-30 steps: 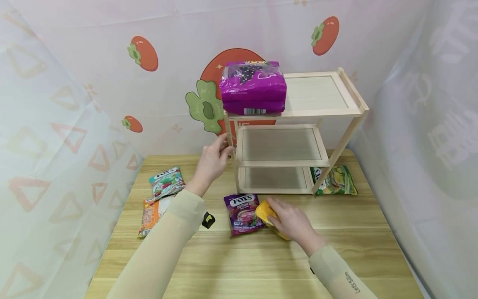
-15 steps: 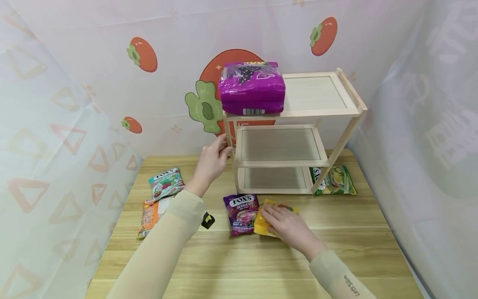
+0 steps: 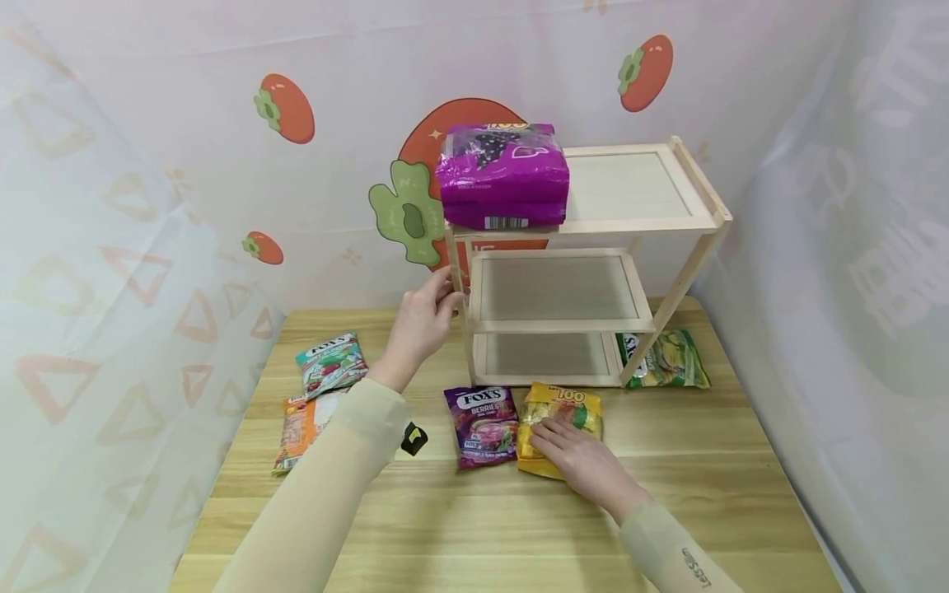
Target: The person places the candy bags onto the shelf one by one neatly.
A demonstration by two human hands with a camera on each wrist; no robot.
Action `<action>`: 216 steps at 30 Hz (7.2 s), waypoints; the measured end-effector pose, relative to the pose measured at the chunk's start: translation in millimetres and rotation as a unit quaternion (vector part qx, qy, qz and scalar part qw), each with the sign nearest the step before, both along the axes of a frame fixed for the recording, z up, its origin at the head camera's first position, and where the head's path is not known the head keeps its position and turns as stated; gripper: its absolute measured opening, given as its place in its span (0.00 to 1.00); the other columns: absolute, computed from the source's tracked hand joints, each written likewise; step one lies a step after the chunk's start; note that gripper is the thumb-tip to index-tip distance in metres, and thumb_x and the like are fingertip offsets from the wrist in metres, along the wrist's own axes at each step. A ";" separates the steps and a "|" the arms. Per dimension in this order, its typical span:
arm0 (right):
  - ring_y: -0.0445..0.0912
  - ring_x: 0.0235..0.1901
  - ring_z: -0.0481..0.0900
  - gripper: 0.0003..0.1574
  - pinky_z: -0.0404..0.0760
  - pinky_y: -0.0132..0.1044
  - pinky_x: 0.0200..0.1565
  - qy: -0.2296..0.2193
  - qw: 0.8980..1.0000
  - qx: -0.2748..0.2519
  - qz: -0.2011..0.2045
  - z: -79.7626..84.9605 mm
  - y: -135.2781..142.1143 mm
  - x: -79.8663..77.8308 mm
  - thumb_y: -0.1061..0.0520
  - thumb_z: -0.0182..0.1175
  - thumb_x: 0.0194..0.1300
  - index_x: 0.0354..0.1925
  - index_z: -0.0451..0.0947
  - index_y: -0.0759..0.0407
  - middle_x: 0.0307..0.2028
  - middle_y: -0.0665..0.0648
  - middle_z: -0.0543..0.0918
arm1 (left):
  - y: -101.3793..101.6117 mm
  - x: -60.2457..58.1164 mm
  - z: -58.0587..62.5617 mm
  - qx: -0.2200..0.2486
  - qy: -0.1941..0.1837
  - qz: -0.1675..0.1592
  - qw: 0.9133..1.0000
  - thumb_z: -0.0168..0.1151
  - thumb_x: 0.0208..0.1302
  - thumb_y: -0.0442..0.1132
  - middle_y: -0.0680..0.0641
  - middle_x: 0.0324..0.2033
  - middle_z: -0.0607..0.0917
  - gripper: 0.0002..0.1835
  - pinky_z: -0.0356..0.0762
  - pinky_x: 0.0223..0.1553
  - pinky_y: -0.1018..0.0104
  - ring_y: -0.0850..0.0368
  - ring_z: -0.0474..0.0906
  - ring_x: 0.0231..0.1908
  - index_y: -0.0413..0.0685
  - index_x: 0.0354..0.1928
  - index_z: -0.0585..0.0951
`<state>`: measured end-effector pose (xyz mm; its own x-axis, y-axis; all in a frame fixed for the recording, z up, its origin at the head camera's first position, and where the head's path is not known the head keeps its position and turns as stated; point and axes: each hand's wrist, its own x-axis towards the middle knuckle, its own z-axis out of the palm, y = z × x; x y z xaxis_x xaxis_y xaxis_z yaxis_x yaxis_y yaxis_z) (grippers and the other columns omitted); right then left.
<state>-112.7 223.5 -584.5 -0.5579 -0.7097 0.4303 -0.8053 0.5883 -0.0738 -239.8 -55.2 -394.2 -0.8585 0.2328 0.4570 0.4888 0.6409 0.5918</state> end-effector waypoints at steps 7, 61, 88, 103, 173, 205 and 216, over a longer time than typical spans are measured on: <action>0.58 0.56 0.84 0.40 0.85 0.53 0.52 -0.001 1.000 -0.008 0.004 -4.8 3.6 -1.2 0.53 0.22 0.85 0.58 0.83 0.62 0.58 0.60 0.85 | 0.2 -0.4 -0.9 0.005 -0.006 -0.002 1.000 0.59 0.75 0.37 0.41 0.51 0.88 0.17 0.82 0.57 0.52 0.45 0.87 0.50 0.41 0.62 0.77; 0.76 0.72 0.53 0.64 0.57 0.71 0.69 -0.401 0.855 -0.155 -0.289 -2.8 52.4 11.2 0.33 0.60 0.72 0.79 0.40 0.72 0.76 0.80 0.49 | 1.0 0.1 0.2 0.005 0.009 -0.011 1.000 0.59 0.75 0.36 0.42 0.48 0.90 0.15 0.81 0.57 0.51 0.45 0.87 0.50 0.41 0.60 0.77; 0.47 0.33 0.79 0.61 0.88 0.42 0.37 -0.674 0.582 -0.317 -0.325 12.4 54.4 10.8 0.39 0.65 0.70 0.74 0.47 0.80 0.48 0.65 0.79 | -0.5 -1.0 -2.2 0.001 0.017 -0.007 1.000 0.60 0.75 0.37 0.41 0.49 0.89 0.16 0.82 0.56 0.50 0.44 0.87 0.50 0.41 0.60 0.77; 0.44 0.35 0.83 0.56 0.86 0.36 0.35 -0.679 0.562 -0.366 -0.299 0.8 59.4 13.7 0.44 0.65 0.71 0.74 0.48 0.77 0.48 0.62 0.84 | -0.5 -0.4 -1.2 0.001 0.015 -0.012 1.000 0.59 0.75 0.36 0.40 0.49 0.89 0.16 0.82 0.56 0.50 0.44 0.87 0.50 0.40 0.61 0.76; 0.46 0.52 0.85 0.28 0.86 0.38 0.51 -0.604 0.569 -0.558 0.017 39.4 63.9 24.3 0.68 0.41 0.81 0.65 0.76 0.45 0.56 0.53 0.83 | 0.3 -1.6 -3.0 0.015 0.012 -0.011 1.000 0.60 0.75 0.35 0.40 0.49 0.89 0.15 0.83 0.56 0.53 0.46 0.87 0.50 0.40 0.60 0.77; 0.54 0.56 0.84 0.33 0.83 0.41 0.54 -0.505 0.474 -0.689 0.212 120.6 51.4 15.3 0.72 0.26 0.80 0.72 0.67 0.65 0.62 0.63 0.80 | 0.0 -1.2 -2.3 0.013 0.008 -0.013 1.000 0.59 0.75 0.36 0.40 0.50 0.89 0.16 0.83 0.56 0.53 0.45 0.87 0.50 0.40 0.61 0.77; 0.57 0.57 0.83 0.33 0.83 0.43 0.55 -0.461 0.461 -0.715 0.252 149.6 54.7 11.6 0.71 0.25 0.80 0.74 0.63 0.68 0.63 0.67 0.78 | 0.4 -1.0 -2.0 0.010 0.003 -0.009 1.000 0.59 0.75 0.36 0.40 0.50 0.89 0.16 0.83 0.56 0.52 0.45 0.87 0.50 0.41 0.61 0.77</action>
<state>-101.1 278.3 -434.9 -0.8908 -0.2075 0.4043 -0.0513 -0.8381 -0.5432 -240.9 -54.8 -396.2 -0.8515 0.2395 0.4664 0.5040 0.6191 0.6023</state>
